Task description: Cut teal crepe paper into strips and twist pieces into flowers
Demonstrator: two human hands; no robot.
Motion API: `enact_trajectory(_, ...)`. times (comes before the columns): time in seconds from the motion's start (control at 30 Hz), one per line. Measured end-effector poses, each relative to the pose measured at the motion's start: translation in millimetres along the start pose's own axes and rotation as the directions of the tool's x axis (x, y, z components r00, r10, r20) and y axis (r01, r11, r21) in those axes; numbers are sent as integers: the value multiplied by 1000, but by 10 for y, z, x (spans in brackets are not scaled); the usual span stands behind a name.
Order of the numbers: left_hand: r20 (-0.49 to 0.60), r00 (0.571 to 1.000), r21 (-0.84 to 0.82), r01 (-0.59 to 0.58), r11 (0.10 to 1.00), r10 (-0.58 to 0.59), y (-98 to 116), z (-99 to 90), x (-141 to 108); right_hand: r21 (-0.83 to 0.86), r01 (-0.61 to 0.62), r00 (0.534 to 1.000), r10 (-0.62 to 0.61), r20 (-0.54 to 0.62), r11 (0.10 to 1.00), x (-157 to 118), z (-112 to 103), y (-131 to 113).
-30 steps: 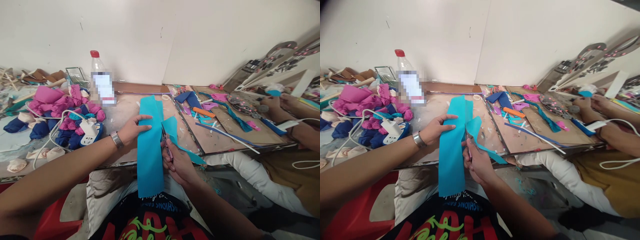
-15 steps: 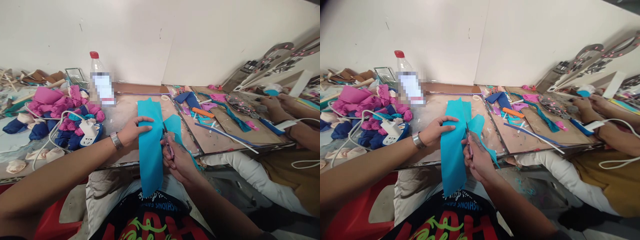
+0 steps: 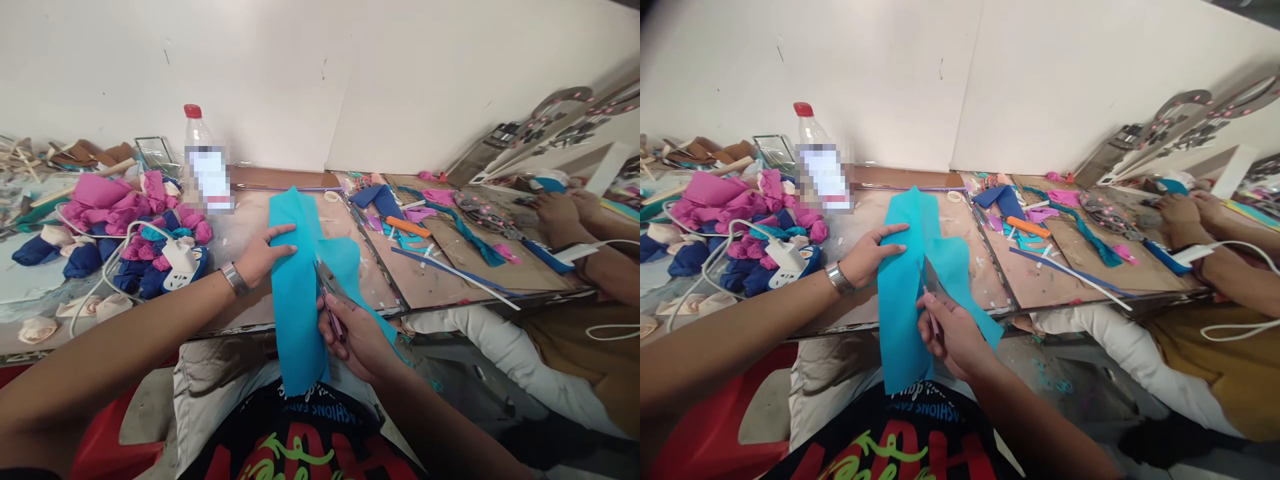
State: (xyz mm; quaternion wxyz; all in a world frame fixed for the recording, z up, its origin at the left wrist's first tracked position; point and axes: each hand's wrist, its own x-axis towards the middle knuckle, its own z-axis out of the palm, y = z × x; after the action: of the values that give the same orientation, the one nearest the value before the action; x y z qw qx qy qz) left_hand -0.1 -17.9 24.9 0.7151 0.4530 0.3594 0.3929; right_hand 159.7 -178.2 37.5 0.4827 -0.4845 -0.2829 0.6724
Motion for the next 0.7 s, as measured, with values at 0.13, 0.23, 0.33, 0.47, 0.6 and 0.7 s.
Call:
enact_trajectory(0.13,-44,999,-2,-10,1000,10,56,13,-6,-10,-35,998,36,44,999,-63,-30,52)
enact_trajectory(0.23,-70,998,3,-2,1000,2,79,21,-14,-30,-47,995,50,92,998,-95,-32,73)
enact_trajectory(0.33,-77,997,1,-18,1000,18,85,19,-20,-15,-30,997,31,68,999,-94,-28,76)
enact_trajectory(0.47,-28,999,5,-40,999,40,102,27,-50,23,11,999,-12,33,1000,-52,-20,41)
enact_trajectory(0.6,55,997,-11,-53,999,54,109,39,-84,39,18,999,-19,40,999,-15,3,2)
enact_trajectory(0.7,88,994,-7,-67,998,67,96,34,-89,61,41,998,-43,37,997,9,16,-13)
